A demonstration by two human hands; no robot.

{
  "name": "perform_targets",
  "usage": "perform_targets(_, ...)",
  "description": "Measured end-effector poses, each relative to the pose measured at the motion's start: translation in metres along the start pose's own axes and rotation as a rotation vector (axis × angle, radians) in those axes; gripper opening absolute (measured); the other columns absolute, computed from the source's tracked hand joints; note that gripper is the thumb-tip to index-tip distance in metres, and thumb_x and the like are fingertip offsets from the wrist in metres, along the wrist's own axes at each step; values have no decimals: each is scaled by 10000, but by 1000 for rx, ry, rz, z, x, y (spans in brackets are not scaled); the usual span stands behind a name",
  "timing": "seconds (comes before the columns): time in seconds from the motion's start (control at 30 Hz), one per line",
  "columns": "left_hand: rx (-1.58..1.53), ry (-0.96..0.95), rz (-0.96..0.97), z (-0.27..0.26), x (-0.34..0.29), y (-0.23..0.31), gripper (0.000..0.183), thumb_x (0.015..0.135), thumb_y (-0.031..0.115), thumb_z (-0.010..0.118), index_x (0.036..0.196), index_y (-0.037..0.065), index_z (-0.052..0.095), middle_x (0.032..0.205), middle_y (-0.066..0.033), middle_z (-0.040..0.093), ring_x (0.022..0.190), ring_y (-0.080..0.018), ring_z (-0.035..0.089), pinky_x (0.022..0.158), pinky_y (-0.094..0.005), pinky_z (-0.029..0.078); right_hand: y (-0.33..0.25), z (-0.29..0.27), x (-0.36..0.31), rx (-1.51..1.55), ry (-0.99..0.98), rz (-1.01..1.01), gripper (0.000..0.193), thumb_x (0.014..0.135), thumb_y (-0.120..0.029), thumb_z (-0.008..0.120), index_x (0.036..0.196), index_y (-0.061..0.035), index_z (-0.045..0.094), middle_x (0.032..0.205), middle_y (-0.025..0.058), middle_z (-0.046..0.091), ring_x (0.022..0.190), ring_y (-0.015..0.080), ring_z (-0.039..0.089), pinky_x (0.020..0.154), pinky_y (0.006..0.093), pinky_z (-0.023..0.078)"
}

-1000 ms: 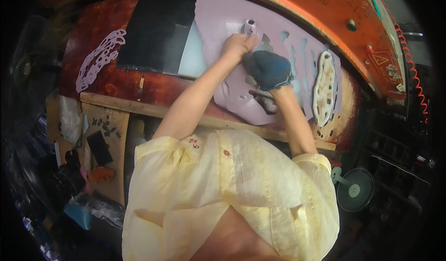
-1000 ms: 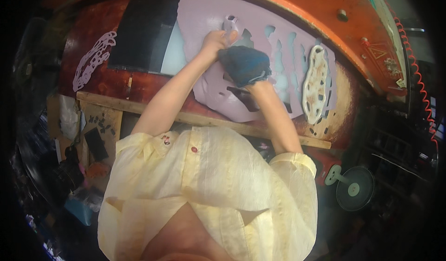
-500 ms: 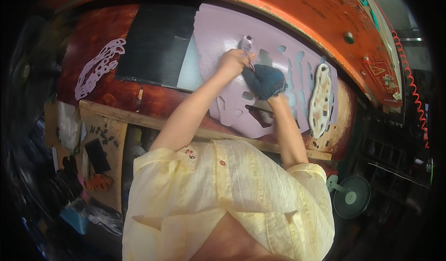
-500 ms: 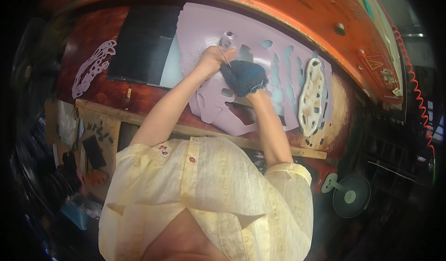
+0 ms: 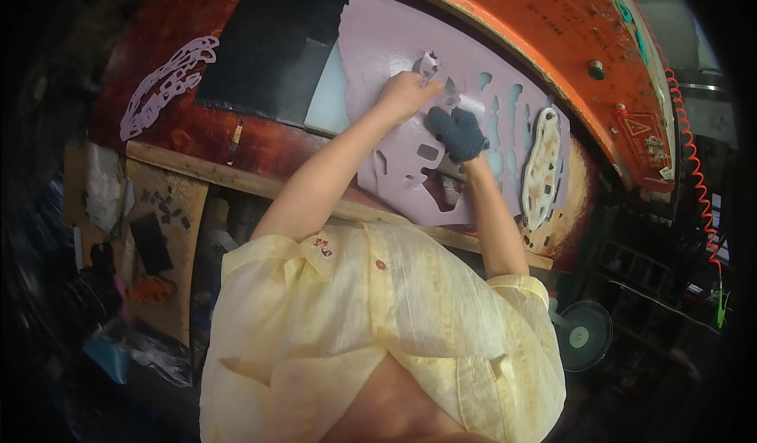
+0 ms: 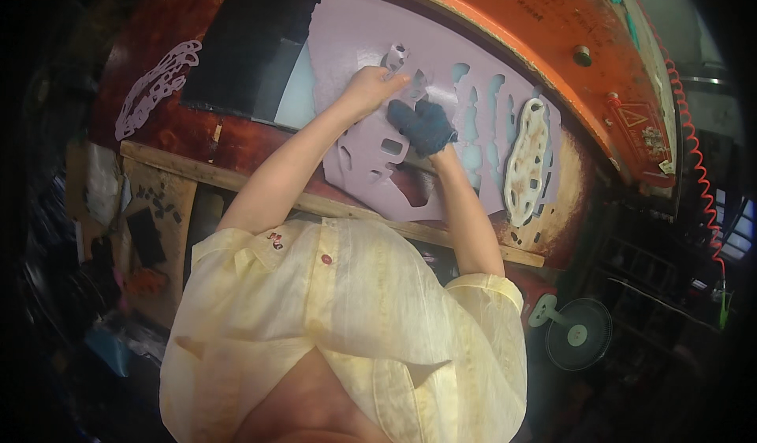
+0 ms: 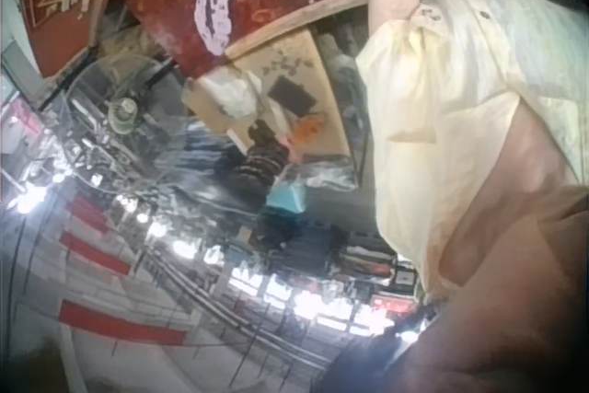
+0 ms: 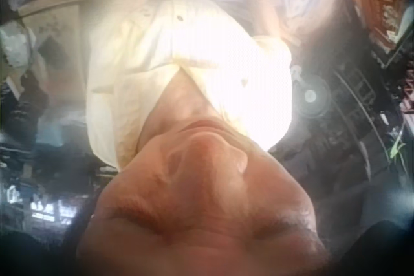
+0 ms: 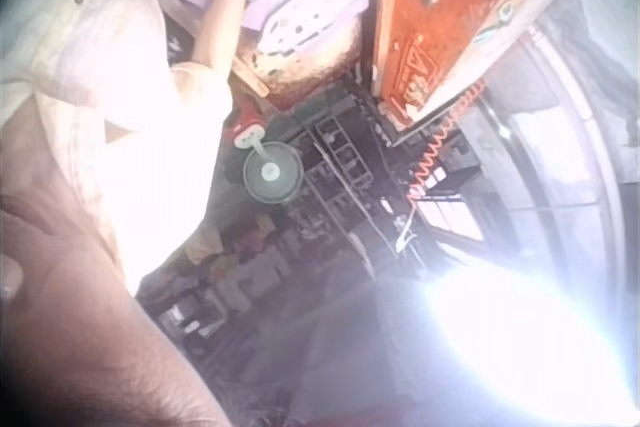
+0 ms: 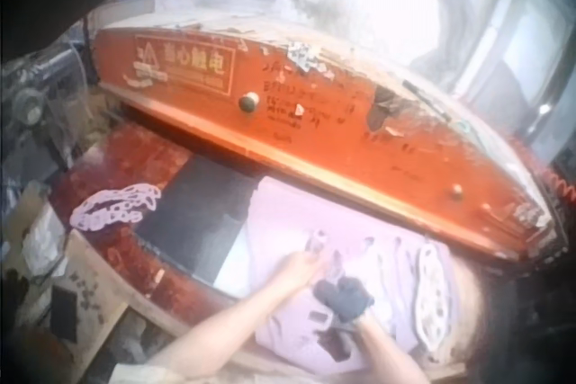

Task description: The person places a large sheet of pink material on a cutting machine, aligns it, and uses a template to cut out multiple identical shapes. The person then removes the cut pieces and sets them aside.

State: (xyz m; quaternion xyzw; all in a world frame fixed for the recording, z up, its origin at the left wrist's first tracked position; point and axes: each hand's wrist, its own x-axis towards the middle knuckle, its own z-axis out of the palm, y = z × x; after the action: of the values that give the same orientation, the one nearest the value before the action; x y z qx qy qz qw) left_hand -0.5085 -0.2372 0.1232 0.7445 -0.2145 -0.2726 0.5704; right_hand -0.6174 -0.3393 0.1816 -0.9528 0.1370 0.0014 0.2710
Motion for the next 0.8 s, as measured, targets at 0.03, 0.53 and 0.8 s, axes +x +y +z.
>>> perform_targets(0.03, 12, -34, -12, -2, 2, 0, 479, 826, 414, 648, 863, -63, 670, 744, -138, 658, 672, -186, 609, 650, -329, 470, 2, -1, 1, 194, -97, 317, 339, 827, -353, 647, 759, -21, 662, 626, 88, 620, 567, 216, 595, 536, 338, 462)
perform_targets(0.53, -146, -139, -84, -8, 4, 9, 515, 791, 455, 659, 835, -57, 662, 712, -112, 644, 625, -203, 584, 626, -342, 473, -1, 4, -7, 123, 231, -108, 218, 834, -281, 630, 801, -68, 659, 671, 115, 593, 596, 244, 593, 557, 373, 477)
perform_targets(0.8, -445, 263, -55, -3, -64, 43, 325, 886, 320, 636, 755, 28, 582, 562, 34, 465, 429, -43, 409, 394, -213, 345, 32, 24, -21, -188, 211, -192, 120, 774, -78, 561, 893, -86, 556, 779, 130, 619, 738, 335, 621, 638, 430, 482)
